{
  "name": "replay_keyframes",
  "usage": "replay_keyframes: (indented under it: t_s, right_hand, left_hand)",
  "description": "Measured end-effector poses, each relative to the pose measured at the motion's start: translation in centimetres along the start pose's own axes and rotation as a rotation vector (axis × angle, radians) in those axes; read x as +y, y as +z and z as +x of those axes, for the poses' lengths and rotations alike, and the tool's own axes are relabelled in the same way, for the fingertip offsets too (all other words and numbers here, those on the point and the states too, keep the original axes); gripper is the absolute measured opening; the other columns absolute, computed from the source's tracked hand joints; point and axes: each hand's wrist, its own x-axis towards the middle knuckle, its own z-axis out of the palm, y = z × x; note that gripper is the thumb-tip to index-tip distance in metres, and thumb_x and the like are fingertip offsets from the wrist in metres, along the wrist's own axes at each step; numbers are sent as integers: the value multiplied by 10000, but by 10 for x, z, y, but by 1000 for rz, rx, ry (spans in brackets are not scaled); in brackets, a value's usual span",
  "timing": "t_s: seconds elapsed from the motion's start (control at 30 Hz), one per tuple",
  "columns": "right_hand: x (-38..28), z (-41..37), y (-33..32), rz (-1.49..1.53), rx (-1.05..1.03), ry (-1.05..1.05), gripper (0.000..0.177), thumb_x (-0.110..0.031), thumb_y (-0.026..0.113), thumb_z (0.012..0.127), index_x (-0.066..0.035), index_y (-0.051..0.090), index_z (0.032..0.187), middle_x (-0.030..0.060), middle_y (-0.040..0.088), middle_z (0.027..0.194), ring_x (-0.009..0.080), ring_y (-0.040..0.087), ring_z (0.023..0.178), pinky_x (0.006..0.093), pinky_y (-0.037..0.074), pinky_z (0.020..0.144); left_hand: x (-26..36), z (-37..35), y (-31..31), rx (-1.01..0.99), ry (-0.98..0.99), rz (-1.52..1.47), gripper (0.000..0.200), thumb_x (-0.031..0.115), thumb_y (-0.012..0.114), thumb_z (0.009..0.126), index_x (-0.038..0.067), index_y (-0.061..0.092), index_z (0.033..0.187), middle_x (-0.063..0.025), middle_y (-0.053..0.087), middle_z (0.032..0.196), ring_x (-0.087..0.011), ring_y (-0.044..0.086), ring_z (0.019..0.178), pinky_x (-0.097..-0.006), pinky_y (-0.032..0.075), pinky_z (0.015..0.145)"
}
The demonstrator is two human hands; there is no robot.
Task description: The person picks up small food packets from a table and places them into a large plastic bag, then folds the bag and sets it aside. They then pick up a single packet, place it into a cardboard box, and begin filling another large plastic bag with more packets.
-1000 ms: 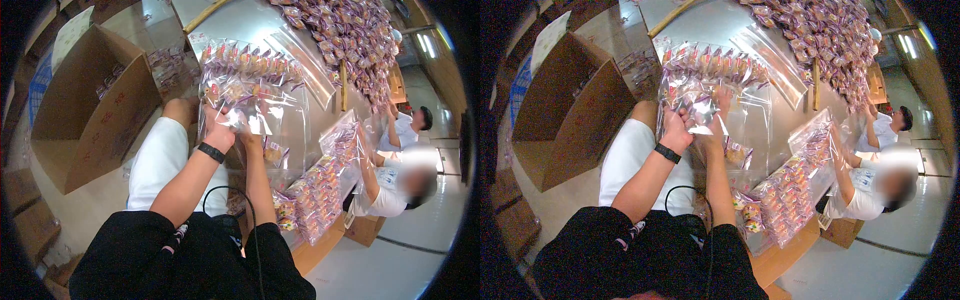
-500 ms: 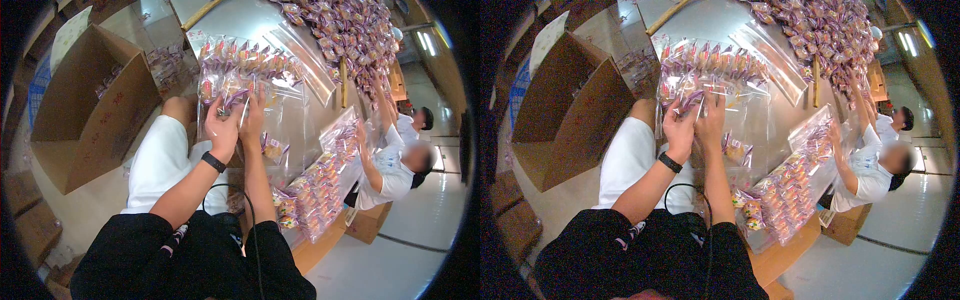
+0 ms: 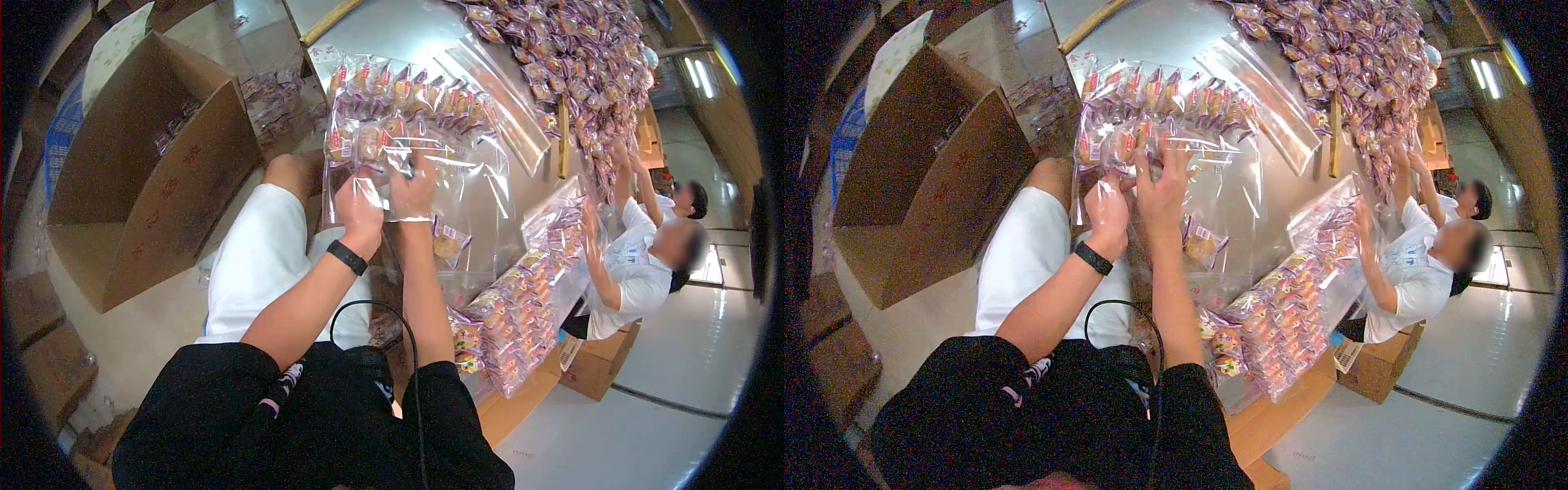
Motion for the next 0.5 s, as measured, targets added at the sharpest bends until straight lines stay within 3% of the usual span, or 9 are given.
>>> replay_keyframes:
  t_s: [0.07, 0.17, 0.2, 0.3, 0.33, 0.43, 0.47, 0.5]
  right_hand:
    - [-8, 3, -1, 14, -46, 112, 473, -324, 689, 962, 23, 637, 1280, 325, 552, 1385, 468, 572, 1247, 499, 454, 1040]
    - [30, 1, 19, -13, 95, -62, 462, -295, 724, 925, -5, 645, 1276, 306, 574, 1338, 455, 604, 1178, 494, 504, 965]
    - [26, 1, 23, 45, 139, -92, 464, -264, 752, 898, -24, 649, 1282, 302, 575, 1331, 454, 605, 1176, 493, 519, 946]
    - [35, 1, 42, 175, 283, -192, 487, -175, 793, 838, -68, 658, 1293, 309, 542, 1400, 457, 584, 1232, 490, 506, 993]
    - [50, 5, 39, -146, 307, -357, 521, -121, 814, 797, -106, 667, 1297, 293, 520, 1436, 443, 554, 1297, 486, 495, 1027]
    - [49, 2, 34, 46, 198, -219, 560, -140, 820, 788, -119, 659, 1324, 275, 495, 1472, 436, 517, 1343, 489, 479, 1053]
    - [41, 1, 29, -34, 197, -226, 583, -172, 835, 780, -108, 662, 1333, 255, 455, 1516, 438, 459, 1398, 506, 426, 1107]
    - [43, 1, 29, -37, 201, -270, 593, -190, 843, 772, -105, 665, 1331, 248, 451, 1522, 440, 446, 1406, 509, 411, 1119]
  left_hand:
    - [-1, 7, 0, -22, 4, -2, 397, 331, 550, 1045, -27, 712, 989, -95, 719, 846, -173, 600, 815, -379, 481, 761]
    - [-9, 20, -6, -55, -98, 74, 392, 335, 561, 1033, -24, 711, 987, -124, 729, 879, -194, 631, 827, -376, 485, 779]
    - [-8, 18, -9, -67, -49, 155, 392, 323, 590, 1028, -56, 685, 1019, -148, 717, 967, -224, 648, 894, -369, 489, 827]
    - [-19, 8, -18, -1, 283, 160, 425, 318, 640, 1006, -76, 609, 1162, -171, 678, 995, -252, 635, 931, -378, 491, 864]
    - [-14, -8, -20, 38, 422, 269, 563, 289, 692, 976, -75, 462, 1339, -197, 607, 1157, -268, 603, 996, -391, 488, 895]
    - [-6, -27, -9, 80, 344, 51, 656, 231, 729, 949, -58, 359, 1407, -199, 498, 1313, -274, 572, 1054, -422, 493, 899]
    - [15, -39, -10, 33, 263, 17, 774, 178, 741, 935, -63, 266, 1497, -220, 343, 1502, -310, 520, 1208, -435, 465, 1002]
    - [6, -35, -9, 44, 333, 67, 811, 172, 735, 939, -54, 223, 1526, -227, 320, 1529, -320, 497, 1253, -433, 441, 1042]
